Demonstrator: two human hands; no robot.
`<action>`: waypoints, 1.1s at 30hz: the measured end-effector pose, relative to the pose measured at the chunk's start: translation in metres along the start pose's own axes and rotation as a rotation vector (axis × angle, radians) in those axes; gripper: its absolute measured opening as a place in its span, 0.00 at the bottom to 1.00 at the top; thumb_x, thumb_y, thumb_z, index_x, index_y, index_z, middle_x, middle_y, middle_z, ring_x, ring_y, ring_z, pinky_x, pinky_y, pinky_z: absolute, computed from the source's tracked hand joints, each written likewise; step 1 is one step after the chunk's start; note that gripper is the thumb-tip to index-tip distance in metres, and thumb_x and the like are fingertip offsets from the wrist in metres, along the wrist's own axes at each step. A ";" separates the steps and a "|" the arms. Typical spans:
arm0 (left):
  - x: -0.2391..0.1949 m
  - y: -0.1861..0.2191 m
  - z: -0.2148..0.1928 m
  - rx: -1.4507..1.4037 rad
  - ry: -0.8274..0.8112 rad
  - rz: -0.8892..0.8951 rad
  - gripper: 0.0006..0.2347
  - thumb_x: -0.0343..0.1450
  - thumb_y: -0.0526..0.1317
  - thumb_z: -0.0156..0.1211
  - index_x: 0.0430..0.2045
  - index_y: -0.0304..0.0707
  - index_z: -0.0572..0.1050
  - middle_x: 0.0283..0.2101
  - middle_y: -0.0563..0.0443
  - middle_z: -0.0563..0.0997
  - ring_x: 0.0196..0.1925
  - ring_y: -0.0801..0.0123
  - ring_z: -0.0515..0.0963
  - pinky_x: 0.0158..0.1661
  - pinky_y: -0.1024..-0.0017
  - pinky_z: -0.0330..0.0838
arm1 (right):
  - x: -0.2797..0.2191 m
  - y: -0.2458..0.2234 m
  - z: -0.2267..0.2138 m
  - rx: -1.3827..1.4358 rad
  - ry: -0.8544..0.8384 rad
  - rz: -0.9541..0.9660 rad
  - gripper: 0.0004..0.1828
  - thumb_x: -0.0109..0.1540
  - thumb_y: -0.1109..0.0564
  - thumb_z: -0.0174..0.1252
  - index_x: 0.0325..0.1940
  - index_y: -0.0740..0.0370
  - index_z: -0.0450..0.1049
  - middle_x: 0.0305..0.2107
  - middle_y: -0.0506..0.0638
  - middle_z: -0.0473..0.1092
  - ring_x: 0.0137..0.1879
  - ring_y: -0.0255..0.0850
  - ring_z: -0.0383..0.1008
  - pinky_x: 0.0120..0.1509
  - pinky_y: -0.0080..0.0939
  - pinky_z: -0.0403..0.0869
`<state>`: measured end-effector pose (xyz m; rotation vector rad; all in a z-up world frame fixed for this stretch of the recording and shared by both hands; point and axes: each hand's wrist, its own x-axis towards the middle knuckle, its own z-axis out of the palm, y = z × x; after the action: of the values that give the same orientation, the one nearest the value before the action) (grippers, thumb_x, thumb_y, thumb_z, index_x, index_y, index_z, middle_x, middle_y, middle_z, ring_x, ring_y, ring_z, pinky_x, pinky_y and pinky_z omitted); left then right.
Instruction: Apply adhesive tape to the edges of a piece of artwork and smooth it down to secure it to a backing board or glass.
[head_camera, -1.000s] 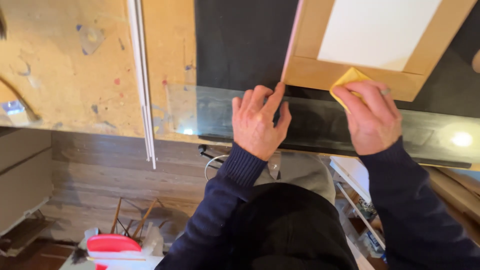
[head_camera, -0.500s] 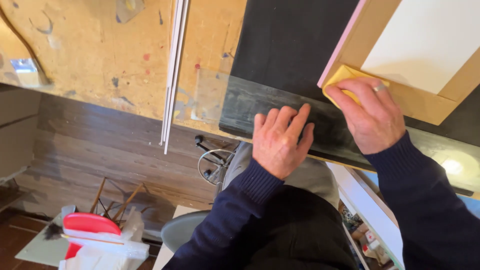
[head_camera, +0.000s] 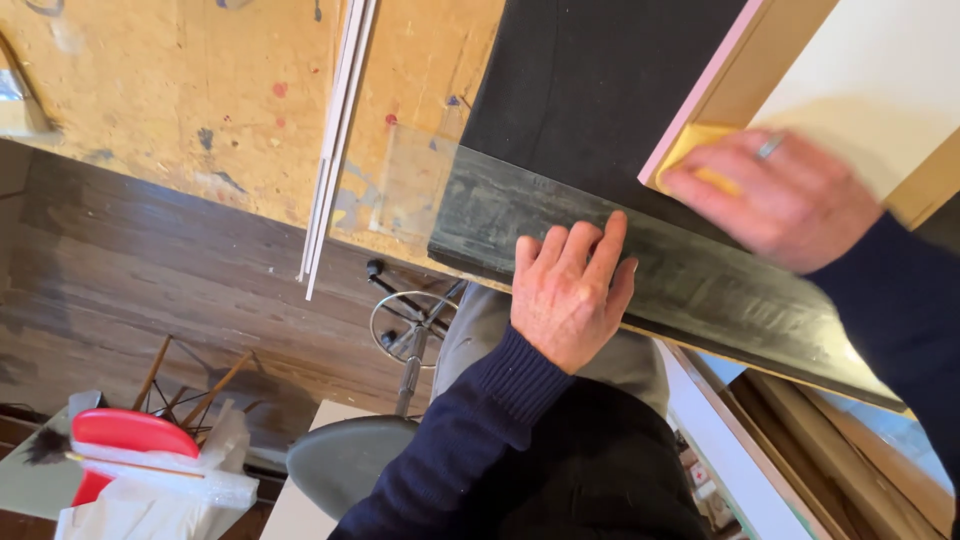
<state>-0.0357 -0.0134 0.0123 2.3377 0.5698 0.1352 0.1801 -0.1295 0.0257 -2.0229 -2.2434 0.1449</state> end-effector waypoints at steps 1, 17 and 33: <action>-0.002 0.001 0.000 -0.004 -0.002 -0.006 0.19 0.70 0.40 0.66 0.55 0.36 0.74 0.37 0.53 0.72 0.41 0.62 0.72 0.43 0.61 0.61 | 0.002 0.002 -0.003 0.004 -0.006 -0.002 0.20 0.57 0.63 0.59 0.53 0.58 0.81 0.43 0.52 0.74 0.49 0.43 0.76 0.49 0.40 0.76; -0.007 0.006 -0.002 -0.005 0.008 -0.027 0.18 0.70 0.40 0.66 0.54 0.36 0.75 0.36 0.53 0.72 0.40 0.63 0.72 0.43 0.61 0.61 | -0.007 0.012 0.011 -0.003 -0.060 0.048 0.16 0.59 0.60 0.63 0.51 0.57 0.82 0.42 0.49 0.76 0.40 0.45 0.74 0.44 0.42 0.74; 0.037 -0.006 0.020 -0.060 0.149 -0.019 0.09 0.70 0.37 0.67 0.41 0.44 0.78 0.35 0.57 0.71 0.40 0.64 0.72 0.44 0.62 0.60 | 0.018 -0.017 -0.010 0.048 0.035 0.268 0.14 0.58 0.65 0.70 0.48 0.63 0.82 0.42 0.49 0.73 0.47 0.43 0.72 0.49 0.41 0.75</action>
<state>-0.0001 -0.0055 -0.0090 2.2762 0.6516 0.3148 0.1635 -0.1136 0.0389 -2.2720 -1.9199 0.1827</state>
